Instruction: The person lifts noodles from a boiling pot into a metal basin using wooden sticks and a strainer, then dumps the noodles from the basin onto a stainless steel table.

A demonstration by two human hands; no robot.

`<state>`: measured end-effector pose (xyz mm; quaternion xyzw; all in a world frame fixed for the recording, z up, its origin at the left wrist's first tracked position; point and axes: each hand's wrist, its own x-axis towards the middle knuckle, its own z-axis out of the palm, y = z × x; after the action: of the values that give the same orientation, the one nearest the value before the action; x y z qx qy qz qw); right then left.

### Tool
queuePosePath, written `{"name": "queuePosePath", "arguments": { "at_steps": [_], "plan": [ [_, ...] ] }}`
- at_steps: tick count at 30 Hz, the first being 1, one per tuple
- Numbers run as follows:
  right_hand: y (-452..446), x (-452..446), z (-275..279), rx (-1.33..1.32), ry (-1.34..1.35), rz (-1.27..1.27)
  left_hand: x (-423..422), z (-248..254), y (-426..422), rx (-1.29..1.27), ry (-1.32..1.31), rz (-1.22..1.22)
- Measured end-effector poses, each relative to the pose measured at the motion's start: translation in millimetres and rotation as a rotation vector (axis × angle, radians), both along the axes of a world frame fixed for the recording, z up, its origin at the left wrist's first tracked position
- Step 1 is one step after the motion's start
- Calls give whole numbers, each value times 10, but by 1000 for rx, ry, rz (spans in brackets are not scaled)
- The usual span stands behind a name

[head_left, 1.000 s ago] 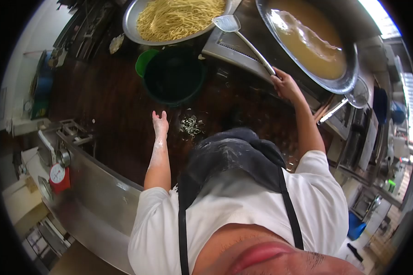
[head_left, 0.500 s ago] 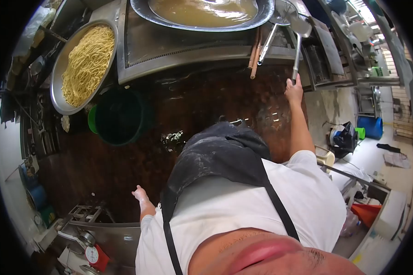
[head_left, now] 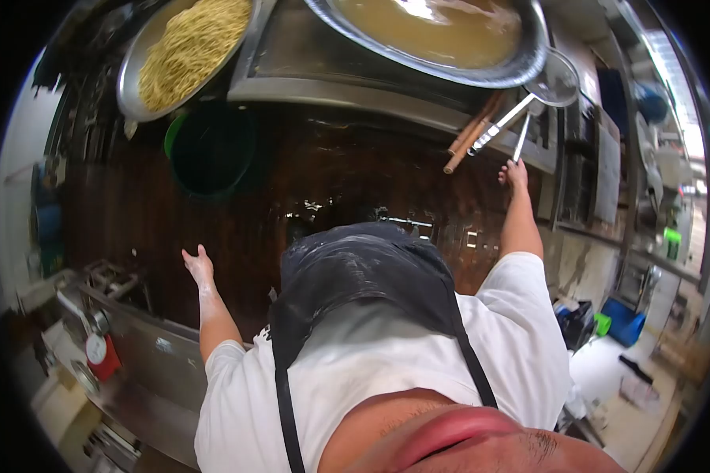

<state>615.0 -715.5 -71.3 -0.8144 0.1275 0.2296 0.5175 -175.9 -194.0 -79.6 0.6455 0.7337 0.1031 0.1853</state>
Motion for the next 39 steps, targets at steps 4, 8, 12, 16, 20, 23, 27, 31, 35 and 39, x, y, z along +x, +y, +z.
{"name": "queuePosePath", "arguments": {
  "at_steps": [4, 8, 12, 16, 20, 23, 27, 31, 35, 39],
  "plan": [
    [-356, 429, -540, -34, 20, 70, -6, 57, 171, 39, -127, 48],
    [-733, 407, -521, -702, -247, 551, 3, -361, 738, 43, -253, 67],
    [-1336, -339, -663, -1199, -178, 329, 427, -747, 1579, -24, -207, -1],
    [-613, -1940, 233, -977, 862, 120, 722, -1613, 2437, -163, -155, -168],
    [496, -2920, 654, -881, 1013, 299, 895, -2887, 3257, -371, -50, -334],
    [1169, -3153, 593, -745, 924, 414, 933, -3448, 3469, -564, 143, -385],
    [2023, -3275, 423, -831, 819, 404, 955, -4098, 3789, -745, 298, -266],
    [2208, -3237, 203, -889, 784, 436, 1139, -4916, 3853, -619, 537, -504],
    [2407, -3183, 16, -920, 808, 526, 1595, -5262, 3613, -697, 212, -440],
    [2770, -3165, -15, -868, 757, 545, 1547, -5330, 3593, -733, 38, -319]
  ]
}}
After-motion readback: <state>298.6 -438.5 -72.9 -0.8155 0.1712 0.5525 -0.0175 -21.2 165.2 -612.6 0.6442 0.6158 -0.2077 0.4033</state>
